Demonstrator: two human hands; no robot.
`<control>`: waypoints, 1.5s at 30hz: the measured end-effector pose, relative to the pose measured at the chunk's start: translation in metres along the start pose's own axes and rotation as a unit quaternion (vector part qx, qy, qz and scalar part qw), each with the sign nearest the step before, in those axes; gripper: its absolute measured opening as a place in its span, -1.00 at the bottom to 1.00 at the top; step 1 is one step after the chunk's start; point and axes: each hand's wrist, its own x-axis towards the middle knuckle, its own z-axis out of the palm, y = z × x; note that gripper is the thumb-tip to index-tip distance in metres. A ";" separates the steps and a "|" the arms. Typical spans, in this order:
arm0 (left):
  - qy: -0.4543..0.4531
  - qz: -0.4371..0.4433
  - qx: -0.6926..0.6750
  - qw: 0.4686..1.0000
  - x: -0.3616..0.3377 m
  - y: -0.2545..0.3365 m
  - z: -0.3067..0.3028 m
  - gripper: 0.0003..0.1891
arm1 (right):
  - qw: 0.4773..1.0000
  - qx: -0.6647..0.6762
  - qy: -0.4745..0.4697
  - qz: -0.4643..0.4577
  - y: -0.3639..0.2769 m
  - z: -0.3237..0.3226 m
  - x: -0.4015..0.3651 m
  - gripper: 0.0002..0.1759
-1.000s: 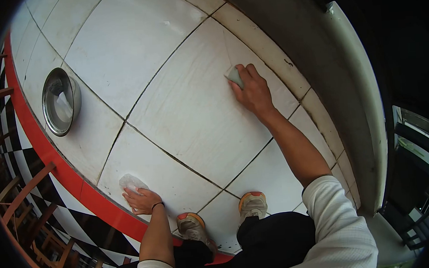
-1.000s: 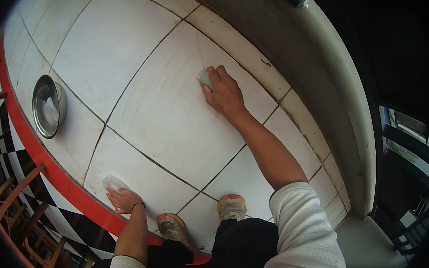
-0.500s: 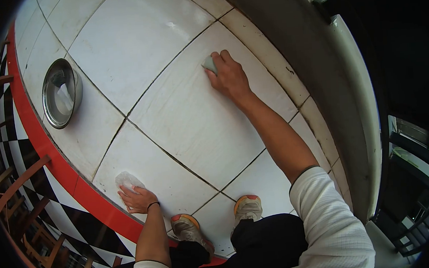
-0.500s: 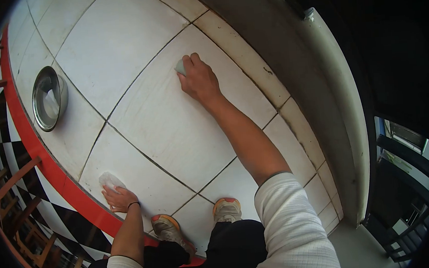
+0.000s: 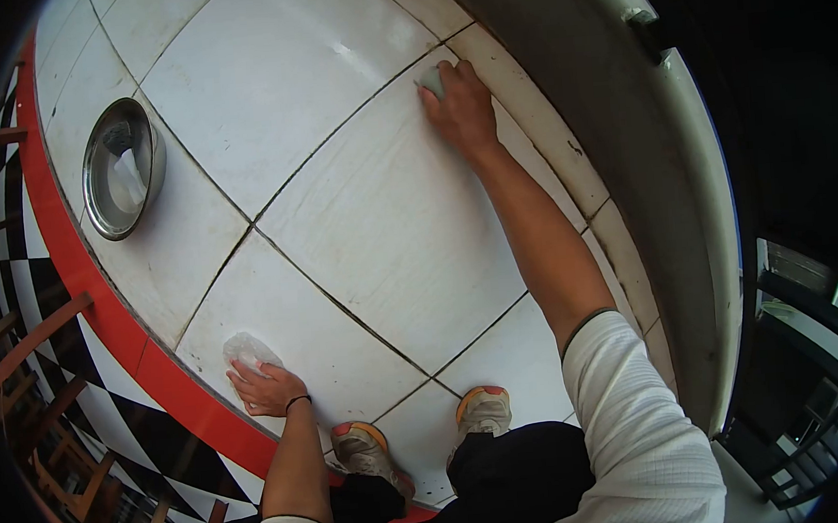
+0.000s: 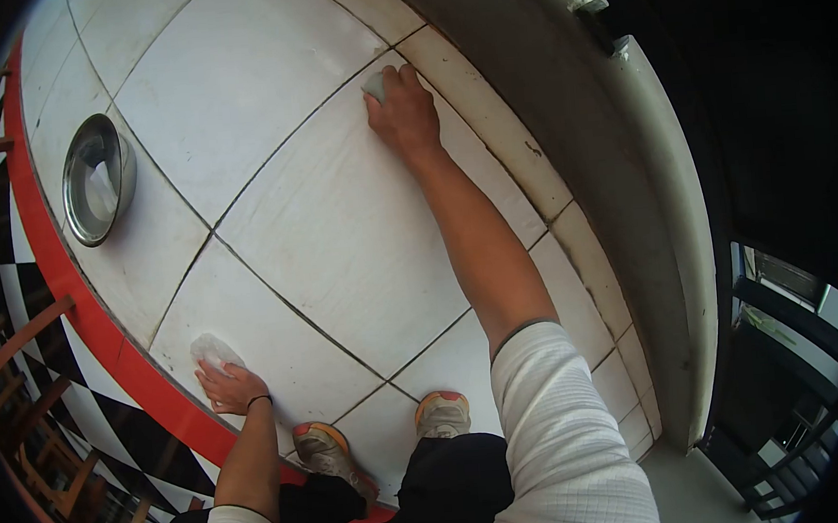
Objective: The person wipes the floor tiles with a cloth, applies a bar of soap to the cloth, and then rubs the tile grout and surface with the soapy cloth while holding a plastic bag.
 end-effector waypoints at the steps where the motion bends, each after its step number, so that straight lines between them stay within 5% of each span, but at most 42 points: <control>1: -0.002 0.000 0.002 1.000 0.001 0.001 -0.001 -0.44 | 0.999 0.016 -0.026 -0.016 -0.013 0.002 -0.012 -0.54; 7: 0.003 -0.003 -0.020 1.000 0.001 0.001 -0.002 -0.45 | 0.993 0.006 -0.106 -0.055 -0.013 -0.036 -0.117 -0.48; 15: 0.012 -0.006 -0.029 0.999 0.001 -0.001 0.005 -0.44 | 0.998 -0.054 0.034 -0.008 0.023 -0.001 0.013 -0.54; 23: -0.004 -0.005 -0.028 1.000 0.002 0.002 -0.003 -0.42 | 0.991 0.041 -0.095 -0.086 -0.033 -0.002 -0.077 -0.50; 29: -0.005 -0.005 -0.029 1.000 0.001 0.001 -0.002 -0.42 | 0.997 -0.059 0.017 -0.051 0.032 -0.022 -0.034 -0.54; 34: 0.002 0.005 -0.038 0.999 0.001 0.003 -0.003 -0.42 | 0.998 -0.029 0.037 -0.048 -0.006 0.021 0.007 -0.55; 39: -0.009 0.004 -0.035 0.999 0.001 0.006 -0.009 -0.42 | 0.984 0.047 -0.138 -0.106 -0.073 0.015 -0.078 -0.51; 45: -0.002 0.008 -0.042 0.999 -0.001 0.003 -0.006 -0.41 | 0.993 -0.003 -0.061 -0.098 -0.006 -0.021 -0.075 -0.54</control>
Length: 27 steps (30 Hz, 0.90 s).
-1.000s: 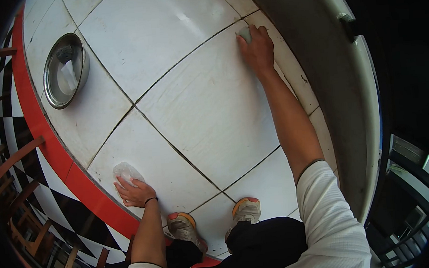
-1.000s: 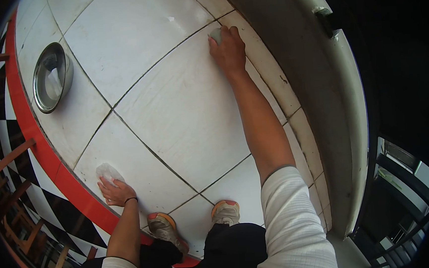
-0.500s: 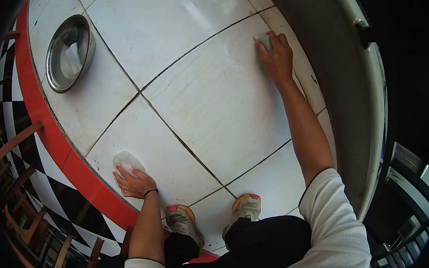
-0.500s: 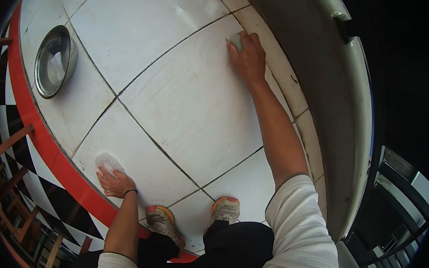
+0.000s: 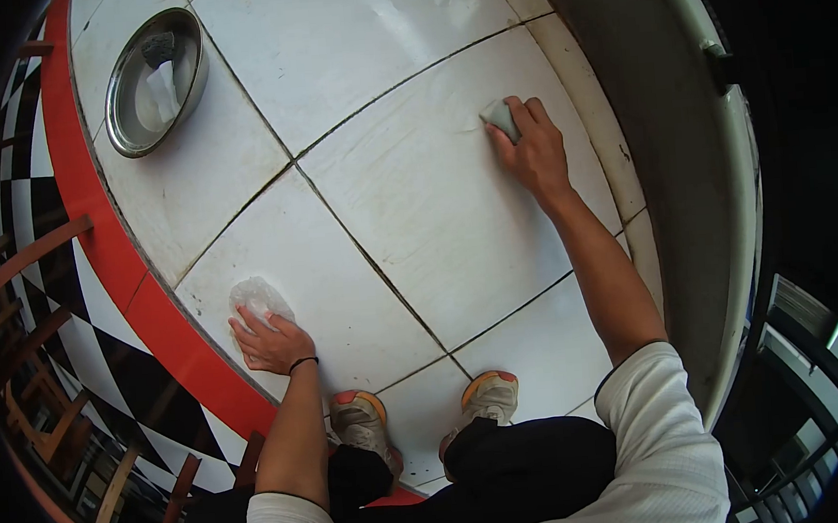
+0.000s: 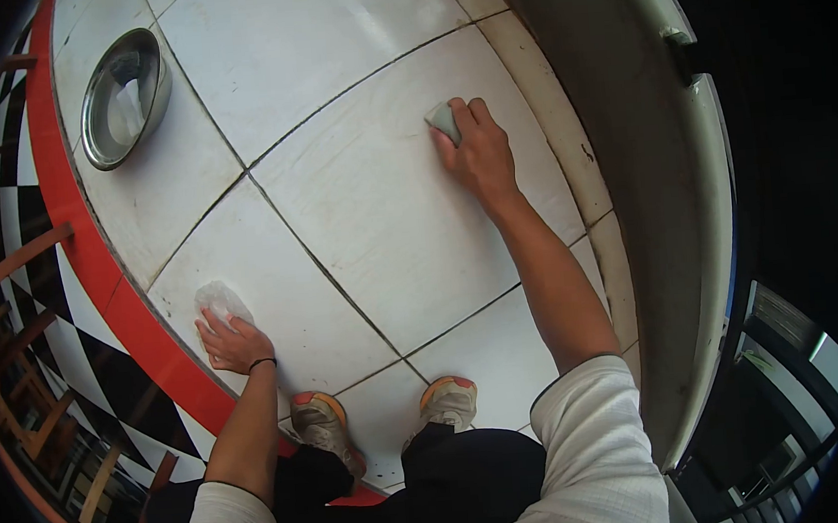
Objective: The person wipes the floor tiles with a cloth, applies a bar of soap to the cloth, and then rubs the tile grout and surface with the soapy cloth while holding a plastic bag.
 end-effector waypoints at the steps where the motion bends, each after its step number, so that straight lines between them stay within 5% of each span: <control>1: 0.002 -0.001 -0.005 1.000 0.001 0.001 0.000 -0.41 | 0.999 -0.016 0.028 -0.001 0.005 0.008 0.015 -0.53; 6: 0.009 0.000 -0.014 1.000 0.000 0.001 0.003 -0.42 | 0.999 0.001 0.044 0.003 -0.043 0.051 0.063 -0.57; 10: 0.005 -0.003 -0.024 1.000 0.001 0.001 0.000 -0.41 | 0.991 0.080 -0.097 -0.051 -0.111 0.060 0.010 -0.54; 13: 0.003 -0.002 -0.022 1.000 0.001 0.000 0.002 -0.41 | 0.988 0.057 -0.123 -0.075 -0.100 0.036 -0.037 -0.48; 18: 0.008 -0.002 -0.031 0.999 0.000 -0.002 0.003 -0.41 | 1.000 -0.008 0.004 0.002 -0.034 0.018 -0.008 -0.53; 22: 0.016 -0.003 -0.041 0.999 0.000 0.000 0.006 -0.41 | 0.999 -0.003 0.049 0.007 -0.064 0.055 0.039 -0.58; 27: 0.002 -0.003 -0.058 0.998 0.002 0.000 0.002 -0.39 | 0.987 0.092 -0.092 -0.094 -0.152 0.084 -0.005 -0.51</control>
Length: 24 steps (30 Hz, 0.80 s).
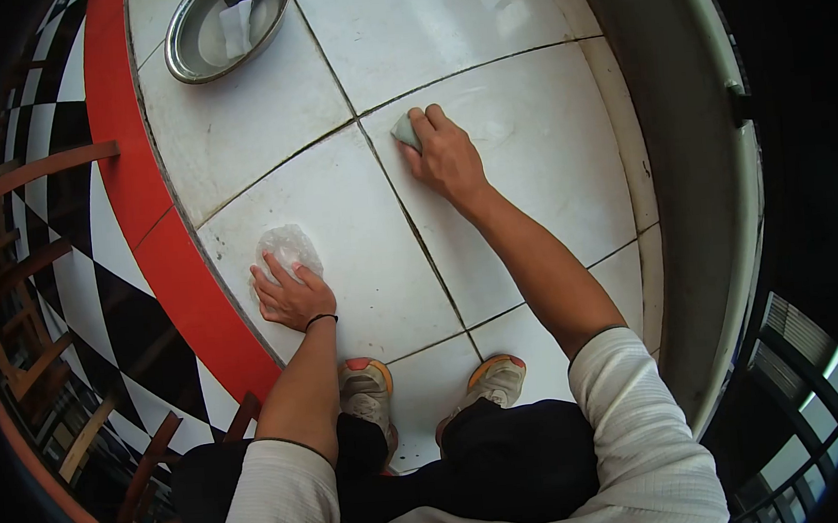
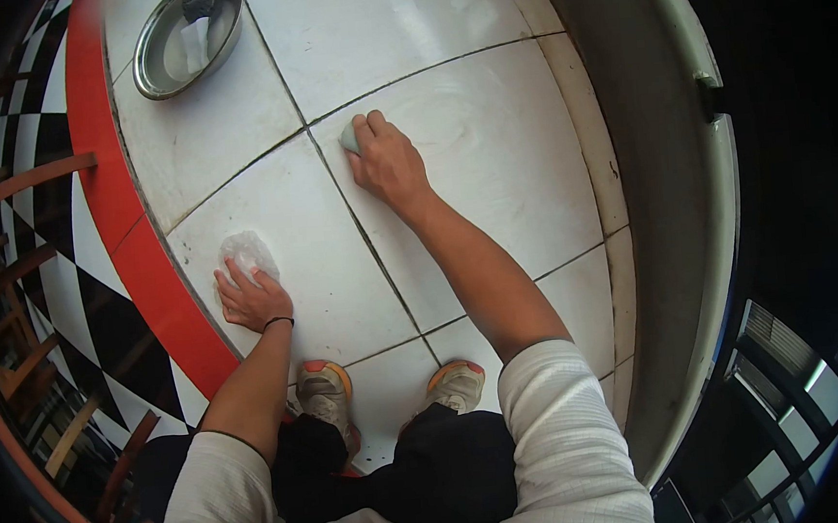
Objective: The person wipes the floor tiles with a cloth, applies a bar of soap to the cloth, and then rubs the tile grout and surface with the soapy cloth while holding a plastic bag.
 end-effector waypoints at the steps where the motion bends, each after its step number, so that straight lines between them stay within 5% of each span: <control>1: -0.010 -0.002 -0.003 1.000 0.000 0.001 -0.003 -0.38 | 0.999 0.005 -0.037 -0.026 -0.015 0.000 -0.018 -0.49; 3: -0.024 -0.005 -0.008 1.000 0.002 0.003 -0.005 -0.36 | 0.997 -0.012 -0.075 -0.026 -0.014 -0.016 -0.051 -0.46; 6: -0.026 -0.004 -0.010 1.000 0.000 0.001 -0.006 -0.37 | 0.997 -0.063 0.006 0.045 0.032 -0.044 -0.065 -0.49; 13: -0.026 0.005 -0.012 1.000 0.002 0.001 -0.002 -0.36 | 0.987 -0.081 0.125 0.068 0.031 -0.007 0.025 -0.58; 19: -0.031 0.008 -0.015 0.999 -0.002 -0.003 -0.002 -0.36 | 0.997 0.000 -0.076 -0.024 -0.033 0.004 -0.041 -0.48; 24: -0.025 0.007 -0.021 0.999 -0.001 -0.003 -0.001 -0.36 | 0.995 -0.067 0.036 0.061 0.033 -0.036 -0.058 -0.51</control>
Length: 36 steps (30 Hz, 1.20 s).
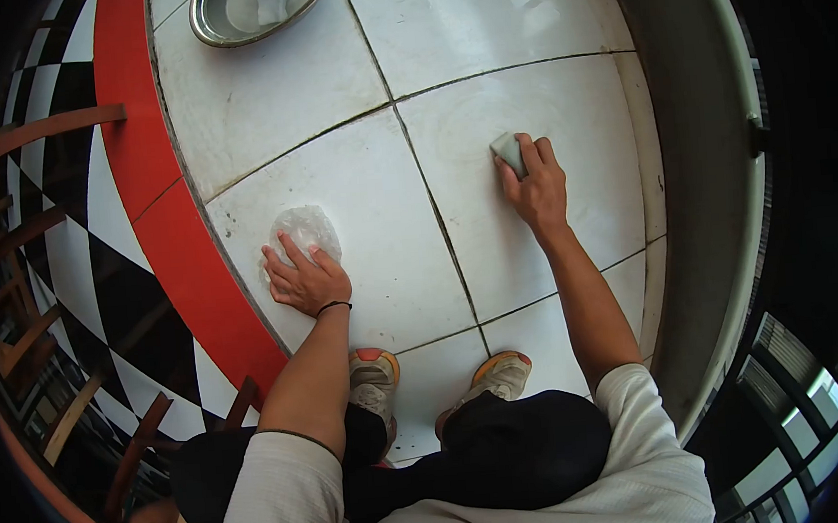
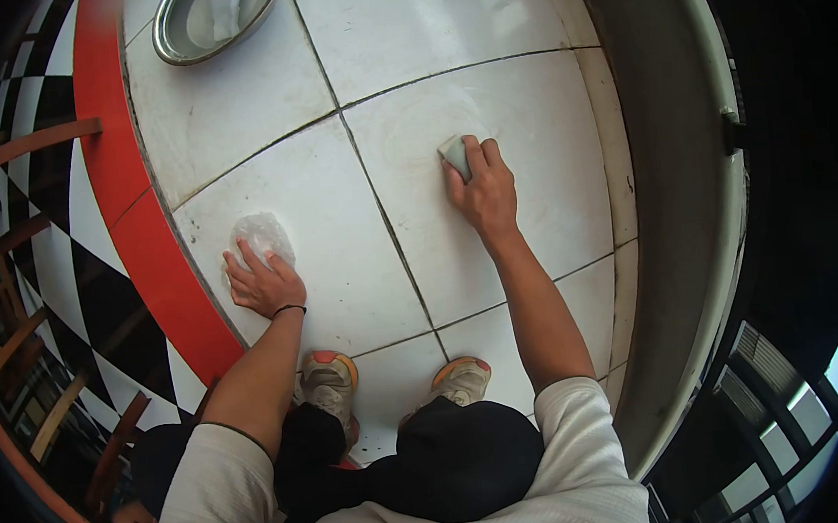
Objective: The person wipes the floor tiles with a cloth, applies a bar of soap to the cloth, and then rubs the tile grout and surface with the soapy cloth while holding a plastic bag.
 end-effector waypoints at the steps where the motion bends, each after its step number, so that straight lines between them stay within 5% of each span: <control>1: -0.002 -0.001 -0.001 1.000 0.001 0.001 -0.001 -0.36 | 0.999 -0.014 0.034 0.006 0.006 0.000 0.019 -0.53; 5: 0.005 0.004 -0.008 1.000 0.001 0.001 0.001 -0.36 | 0.997 0.019 0.061 -0.032 -0.030 0.042 0.085 -0.55; 9: 0.000 0.001 -0.012 1.000 0.002 0.003 -0.002 -0.36 | 0.982 0.091 -0.085 -0.143 -0.080 0.055 0.044 -0.48; 11: -0.001 0.002 -0.009 1.000 0.001 0.001 -0.001 -0.36 | 0.983 0.070 -0.127 -0.116 -0.074 0.031 0.010 -0.49; 17: -0.001 0.005 -0.022 1.000 0.002 0.002 -0.002 -0.35 | 0.999 -0.027 0.012 -0.017 0.010 0.004 0.047 -0.56; 21: -0.005 0.002 -0.019 1.000 0.002 0.002 0.000 -0.34 | 0.997 0.007 0.066 -0.034 -0.030 0.044 0.093 -0.60; 25: 0.004 0.002 -0.007 1.000 0.001 0.002 0.000 -0.37 | 0.983 0.087 -0.104 -0.124 -0.077 0.047 0.036 -0.52; 28: 0.013 0.001 0.001 1.000 0.001 0.002 0.002 -0.38 | 0.980 0.061 -0.149 -0.116 -0.050 0.014 -0.018 -0.39; 32: 0.014 0.002 0.012 1.000 0.003 0.002 0.002 -0.39 | 0.999 0.005 -0.007 -0.041 0.022 -0.011 0.015 -0.54; 36: 0.017 0.002 0.015 1.000 0.000 0.002 0.003 -0.39 | 0.997 -0.016 0.067 -0.021 0.004 0.019 0.065 -0.64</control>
